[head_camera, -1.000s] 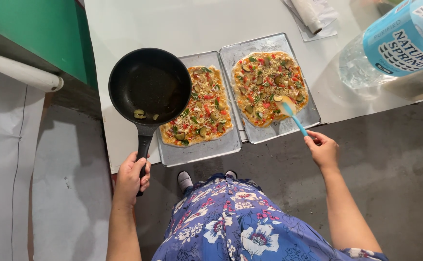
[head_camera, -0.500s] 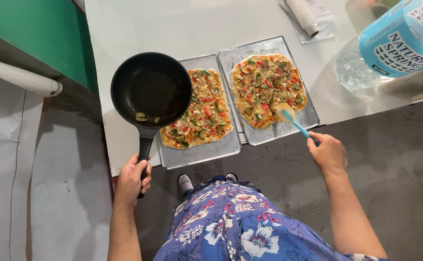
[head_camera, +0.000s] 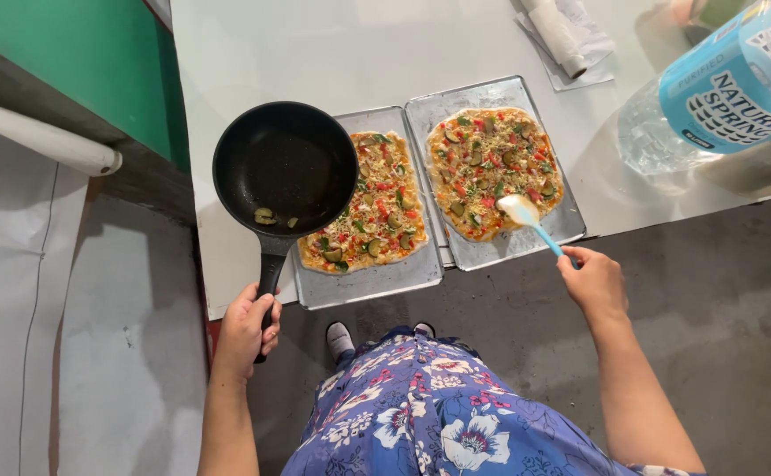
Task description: Spreading oil and garlic over pizza crusts using a spatula.
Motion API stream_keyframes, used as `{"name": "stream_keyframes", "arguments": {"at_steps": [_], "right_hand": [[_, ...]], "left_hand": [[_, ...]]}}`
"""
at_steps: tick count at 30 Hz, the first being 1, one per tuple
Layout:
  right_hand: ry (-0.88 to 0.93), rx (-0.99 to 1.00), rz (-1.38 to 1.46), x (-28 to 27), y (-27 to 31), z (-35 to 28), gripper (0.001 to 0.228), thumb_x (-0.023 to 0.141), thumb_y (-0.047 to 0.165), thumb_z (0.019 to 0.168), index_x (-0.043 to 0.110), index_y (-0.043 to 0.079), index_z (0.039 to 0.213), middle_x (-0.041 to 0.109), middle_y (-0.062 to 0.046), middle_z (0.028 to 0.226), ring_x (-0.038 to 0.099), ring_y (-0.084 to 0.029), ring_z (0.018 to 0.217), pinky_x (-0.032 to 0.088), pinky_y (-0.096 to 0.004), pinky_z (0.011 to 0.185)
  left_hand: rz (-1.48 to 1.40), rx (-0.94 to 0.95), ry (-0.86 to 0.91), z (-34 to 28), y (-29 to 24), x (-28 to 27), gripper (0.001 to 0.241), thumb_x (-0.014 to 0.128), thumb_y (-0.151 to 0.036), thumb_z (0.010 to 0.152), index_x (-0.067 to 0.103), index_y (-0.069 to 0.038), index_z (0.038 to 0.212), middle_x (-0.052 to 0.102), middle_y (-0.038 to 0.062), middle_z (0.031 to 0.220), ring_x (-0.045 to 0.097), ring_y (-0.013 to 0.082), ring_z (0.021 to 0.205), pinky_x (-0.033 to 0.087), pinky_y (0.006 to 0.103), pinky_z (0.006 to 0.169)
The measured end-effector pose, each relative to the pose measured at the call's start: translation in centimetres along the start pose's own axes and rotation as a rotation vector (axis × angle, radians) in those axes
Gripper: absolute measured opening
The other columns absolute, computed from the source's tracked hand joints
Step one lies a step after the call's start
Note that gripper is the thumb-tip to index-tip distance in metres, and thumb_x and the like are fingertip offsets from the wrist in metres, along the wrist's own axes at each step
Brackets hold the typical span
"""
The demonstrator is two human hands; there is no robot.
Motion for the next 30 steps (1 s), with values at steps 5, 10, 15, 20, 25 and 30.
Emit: {"name": "stream_keyframes", "arguments": {"at_steps": [5, 10, 15, 20, 25, 30], "right_hand": [[-0.024, -0.045, 0.155, 1.0, 1.4, 0.9, 0.032, 0.071, 0.037, 0.091, 0.077, 0.026, 0.121, 0.077, -0.012, 0.096, 0.075, -0.030, 0.089, 0.058, -0.045, 0.081], [0.015, -0.157, 0.017, 2.0, 3.0, 1.7, 0.033, 0.072, 0.036, 0.091, 0.079, 0.026, 0.121, 0.077, -0.013, 0.099, 0.071, -0.034, 0.090, 0.056, -0.046, 0.079], [0.032, -0.079, 0.152, -0.8, 4.4, 1.0, 0.034, 0.072, 0.034, 0.093, 0.078, 0.021, 0.123, 0.077, -0.012, 0.091, 0.074, -0.026, 0.082, 0.057, -0.040, 0.077], [0.068, -0.318, 0.322, -2.2, 14.0, -2.9, 0.032, 0.073, 0.030, 0.095, 0.076, 0.021, 0.126, 0.074, -0.009, 0.083, 0.068, -0.018, 0.073, 0.052, -0.034, 0.067], [0.217, -0.789, 0.391, 0.0, 24.9, -7.6, 0.029, 0.073, 0.022, 0.094, 0.075, 0.019, 0.123, 0.074, -0.005, 0.090, 0.062, -0.016, 0.066, 0.051, -0.031, 0.059], [0.277, -0.949, 0.033, 3.4, 32.1, -10.9, 0.026, 0.072, 0.026, 0.093, 0.077, 0.025, 0.119, 0.075, -0.005, 0.097, 0.070, -0.025, 0.068, 0.056, -0.040, 0.062]], "left_hand": [[-0.002, 0.006, -0.019, 0.2, 0.3, 0.0, 0.015, 0.050, -0.014, 0.100, 0.056, -0.003, 0.109, 0.053, 0.001, 0.071, 0.038, 0.0044, 0.043, 0.031, 0.0223, 0.035], [-0.022, 0.029, -0.050, -0.1, -0.2, -0.3, 0.016, 0.050, -0.015, 0.101, 0.056, -0.003, 0.108, 0.054, 0.001, 0.071, 0.039, 0.0044, 0.043, 0.031, 0.0223, 0.035], [0.015, 0.063, -0.131, -0.9, -1.3, -1.3, 0.014, 0.050, -0.013, 0.100, 0.056, -0.003, 0.106, 0.053, 0.002, 0.070, 0.040, 0.0050, 0.044, 0.032, 0.0233, 0.035], [0.069, 0.069, -0.170, -1.1, 0.1, -3.0, 0.009, 0.052, -0.012, 0.099, 0.054, -0.004, 0.102, 0.052, 0.001, 0.067, 0.041, 0.0058, 0.042, 0.033, 0.0245, 0.034], [0.082, 0.044, -0.129, -1.5, 1.7, -3.1, 0.010, 0.054, -0.013, 0.099, 0.056, -0.004, 0.101, 0.052, 0.000, 0.066, 0.043, 0.0053, 0.043, 0.035, 0.0242, 0.034], [0.113, -0.006, -0.060, -1.2, 3.2, -3.4, 0.011, 0.054, -0.016, 0.100, 0.057, -0.006, 0.103, 0.053, -0.002, 0.066, 0.045, 0.0053, 0.043, 0.035, 0.0244, 0.034]]}}
Point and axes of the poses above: each hand's wrist, its own z-axis towards the middle knuckle, its own x-axis out of the palm, y = z × x, the point moved 5 cm from there along z, towards the middle knuckle
